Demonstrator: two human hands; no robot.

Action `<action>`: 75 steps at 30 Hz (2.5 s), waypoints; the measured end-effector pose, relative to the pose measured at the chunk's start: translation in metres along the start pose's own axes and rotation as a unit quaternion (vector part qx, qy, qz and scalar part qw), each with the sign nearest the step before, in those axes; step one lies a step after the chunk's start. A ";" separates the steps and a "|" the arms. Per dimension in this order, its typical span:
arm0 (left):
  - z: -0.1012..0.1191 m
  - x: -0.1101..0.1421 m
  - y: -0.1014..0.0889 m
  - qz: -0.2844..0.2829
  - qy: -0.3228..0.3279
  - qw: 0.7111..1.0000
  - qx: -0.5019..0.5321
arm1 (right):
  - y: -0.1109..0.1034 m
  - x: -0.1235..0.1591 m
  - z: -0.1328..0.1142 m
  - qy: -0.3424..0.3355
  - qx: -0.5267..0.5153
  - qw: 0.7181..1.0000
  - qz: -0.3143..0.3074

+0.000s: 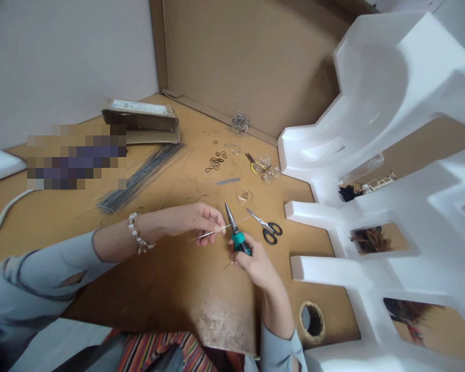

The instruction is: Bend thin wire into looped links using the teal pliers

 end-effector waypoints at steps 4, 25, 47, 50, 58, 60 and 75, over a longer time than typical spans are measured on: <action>0.000 0.000 0.000 -0.002 -0.003 1.000 -0.002 | -0.001 -0.001 0.001 -0.011 0.027 1.000 0.013; -0.002 -0.002 -0.013 -0.014 0.016 0.993 -0.114 | -0.006 0.000 -0.011 -0.032 0.302 0.940 0.158; 0.027 0.004 -0.020 0.177 0.122 0.970 -0.112 | 0.021 0.005 -0.019 -0.036 0.514 0.850 0.110; 0.021 0.001 -0.017 0.183 0.089 0.971 -0.126 | 0.025 0.006 -0.020 -0.047 0.518 0.848 0.102; 0.016 -0.003 -0.017 0.162 0.095 0.965 -0.182 | 0.029 0.005 -0.019 -0.049 0.525 0.844 0.092; 0.017 -0.002 -0.017 0.167 0.096 0.960 -0.203 | 0.029 0.005 -0.019 -0.049 0.528 0.843 0.089; 0.037 0.007 -0.035 0.246 0.230 0.928 -0.163 | 0.015 0.002 -0.015 -0.052 0.458 0.885 0.064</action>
Point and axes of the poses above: each hand's wrist, its own x-axis away from the middle knuckle, its own y-axis out of the palm, z = x × y, the point moved 7 cm from there along -x, towards the middle knuckle, and after that the axes turned 4 degrees about x, right-handed, at the moved point
